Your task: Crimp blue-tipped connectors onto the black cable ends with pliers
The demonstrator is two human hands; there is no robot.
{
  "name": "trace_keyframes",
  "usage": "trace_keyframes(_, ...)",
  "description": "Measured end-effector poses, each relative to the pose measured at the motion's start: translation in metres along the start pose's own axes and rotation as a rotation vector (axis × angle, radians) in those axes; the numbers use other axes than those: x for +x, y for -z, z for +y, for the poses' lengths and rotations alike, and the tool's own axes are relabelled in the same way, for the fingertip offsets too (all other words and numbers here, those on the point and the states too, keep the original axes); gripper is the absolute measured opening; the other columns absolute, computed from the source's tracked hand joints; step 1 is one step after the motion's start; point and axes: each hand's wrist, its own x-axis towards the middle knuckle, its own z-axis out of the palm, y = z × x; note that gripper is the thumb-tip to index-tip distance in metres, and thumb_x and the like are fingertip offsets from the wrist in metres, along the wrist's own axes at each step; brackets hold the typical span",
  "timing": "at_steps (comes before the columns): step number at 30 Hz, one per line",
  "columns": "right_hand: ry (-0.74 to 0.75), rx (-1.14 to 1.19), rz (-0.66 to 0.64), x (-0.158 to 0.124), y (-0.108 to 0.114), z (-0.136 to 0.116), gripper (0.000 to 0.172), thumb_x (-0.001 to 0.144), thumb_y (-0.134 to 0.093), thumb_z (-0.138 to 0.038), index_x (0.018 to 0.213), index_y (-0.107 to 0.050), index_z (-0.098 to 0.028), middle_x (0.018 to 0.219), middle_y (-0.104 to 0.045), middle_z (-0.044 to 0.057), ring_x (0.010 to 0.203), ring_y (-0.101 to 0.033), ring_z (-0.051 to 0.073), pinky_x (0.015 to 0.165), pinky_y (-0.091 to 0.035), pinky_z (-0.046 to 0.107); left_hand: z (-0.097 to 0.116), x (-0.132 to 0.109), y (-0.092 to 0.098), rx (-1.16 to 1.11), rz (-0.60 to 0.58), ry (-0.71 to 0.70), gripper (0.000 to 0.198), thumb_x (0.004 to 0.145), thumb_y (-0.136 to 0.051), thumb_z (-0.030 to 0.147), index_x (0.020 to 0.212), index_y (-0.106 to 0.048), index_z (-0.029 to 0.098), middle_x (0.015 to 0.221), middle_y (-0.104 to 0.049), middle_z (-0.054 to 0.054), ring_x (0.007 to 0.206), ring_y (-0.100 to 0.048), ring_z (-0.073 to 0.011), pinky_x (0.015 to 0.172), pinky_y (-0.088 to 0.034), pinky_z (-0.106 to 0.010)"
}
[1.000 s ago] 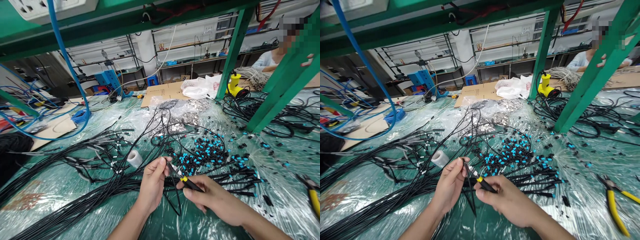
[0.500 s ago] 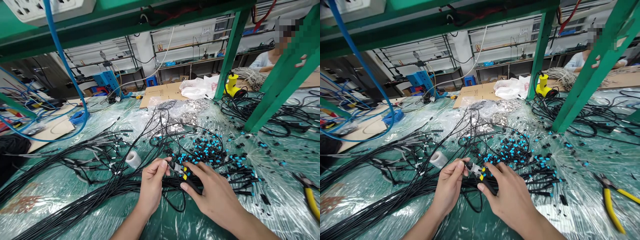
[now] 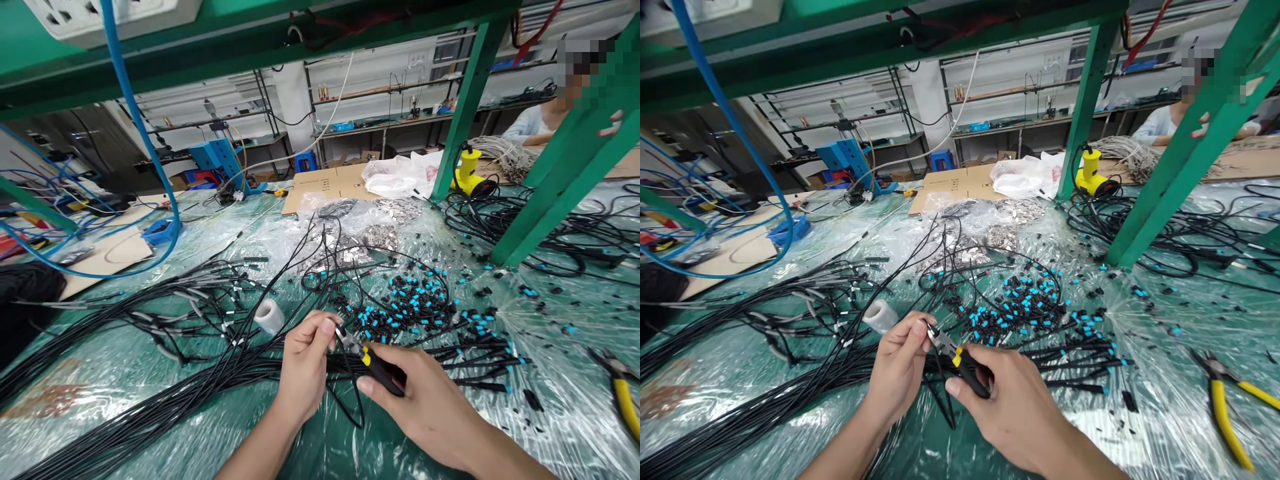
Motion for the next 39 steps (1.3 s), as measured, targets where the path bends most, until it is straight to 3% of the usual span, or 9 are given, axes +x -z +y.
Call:
trace_keyframes(3, -0.021, 0.255, -0.092, 0.000, 0.000, 0.002, 0.032, 0.089, -0.054, -0.053, 0.087, -0.066, -0.023, 0.070, -0.055, -0.002, 0.064, -0.046, 0.014, 0.058, -0.033, 0.025, 0.002, 0.000, 0.001, -0.038, -0.033, 0.038, 0.023, 0.084, -0.069, 0.039, 0.076, -0.073, 0.017, 0.063, -0.049, 0.003, 0.061, -0.038, -0.0098, 0.061, -0.032, -0.022)
trace_keyframes(9, -0.112, 0.682, -0.387, 0.002, 0.005, 0.009, 0.050, 0.087, -0.053, -0.060, 0.115, -0.063, -0.020, 0.061, -0.042, -0.006, 0.055, -0.043, 0.011, 0.055, -0.035, 0.024, -0.002, -0.002, 0.002, -0.112, -0.029, 0.110, 0.022, 0.084, -0.069, 0.038, 0.078, -0.073, 0.017, 0.058, -0.048, 0.004, 0.057, -0.036, -0.0090, 0.058, -0.030, -0.022)
trace_keyframes(15, -0.033, 0.145, -0.006, -0.001, 0.006, 0.002, 0.031, 0.089, -0.053, -0.052, 0.091, -0.067, -0.025, 0.068, -0.058, -0.002, 0.062, -0.049, 0.015, 0.057, -0.034, 0.026, -0.005, -0.001, 0.001, -0.068, 0.000, 0.102, 0.024, 0.087, -0.065, 0.041, 0.091, -0.075, 0.019, 0.062, -0.057, 0.001, 0.063, -0.047, -0.0117, 0.066, -0.037, -0.024)
trace_keyframes(18, -0.014, -0.057, 0.071, -0.001, 0.007, 0.001, 0.024, 0.089, -0.053, -0.048, 0.090, -0.065, -0.028, 0.065, -0.058, -0.003, 0.056, -0.047, 0.015, 0.053, -0.030, 0.026, -0.006, -0.001, 0.002, 0.003, 0.010, 0.051, 0.019, 0.085, -0.068, 0.038, 0.089, -0.075, 0.021, 0.060, -0.057, 0.002, 0.066, -0.049, -0.0127, 0.072, -0.038, -0.025)
trace_keyframes(21, 0.016, -0.145, 0.108, 0.000, 0.007, 0.002, 0.019, 0.089, -0.055, -0.045, 0.099, -0.064, -0.032, 0.070, -0.061, -0.004, 0.056, -0.050, 0.015, 0.054, -0.031, 0.026, -0.005, -0.001, 0.001, 0.033, 0.012, 0.021, 0.017, 0.085, -0.068, 0.036, 0.082, -0.075, 0.021, 0.060, -0.057, 0.002, 0.070, -0.050, -0.0131, 0.076, -0.039, -0.025)
trace_keyframes(26, 0.016, -0.245, 0.182, 0.002, 0.003, 0.008, 0.033, 0.088, -0.055, -0.049, 0.119, -0.058, -0.038, 0.090, -0.066, -0.002, 0.068, -0.062, 0.019, 0.060, -0.040, 0.029, -0.003, -0.001, 0.000, -0.012, 0.010, 0.044, 0.017, 0.084, -0.069, 0.037, 0.084, -0.076, 0.022, 0.062, -0.060, 0.002, 0.069, -0.051, -0.0123, 0.076, -0.040, -0.024)
trace_keyframes(29, 0.026, -0.301, 0.223, 0.003, 0.001, 0.013, 0.037, 0.088, -0.054, -0.051, 0.123, -0.056, -0.038, 0.096, -0.066, -0.001, 0.070, -0.065, 0.020, 0.060, -0.042, 0.031, -0.004, -0.001, -0.001, -0.073, 0.025, 0.053, 0.017, 0.081, -0.072, 0.037, 0.076, -0.075, 0.021, 0.066, -0.062, 0.001, 0.071, -0.051, -0.0120, 0.076, -0.040, -0.023)
trace_keyframes(32, 0.040, -0.305, 0.229, 0.003, 0.001, 0.015, 0.037, 0.088, -0.054, -0.051, 0.124, -0.055, -0.039, 0.099, -0.066, -0.001, 0.070, -0.065, 0.020, 0.061, -0.043, 0.031, -0.004, -0.001, -0.002, -0.114, 0.023, 0.083, 0.016, 0.080, -0.073, 0.037, 0.081, -0.076, 0.021, 0.070, -0.062, 0.001, 0.067, -0.048, -0.0106, 0.073, -0.040, -0.022)
trace_keyframes(39, 0.064, -0.159, 0.113, 0.005, 0.004, 0.007, 0.026, 0.090, -0.055, -0.046, 0.111, -0.064, -0.034, 0.079, -0.066, -0.003, 0.062, -0.060, 0.016, 0.058, -0.041, 0.027, -0.002, 0.001, 0.001, -0.193, -0.017, 0.158, 0.019, 0.082, -0.072, 0.037, 0.085, -0.075, 0.018, 0.064, -0.057, 0.002, 0.063, -0.046, -0.0089, 0.067, -0.038, -0.019)
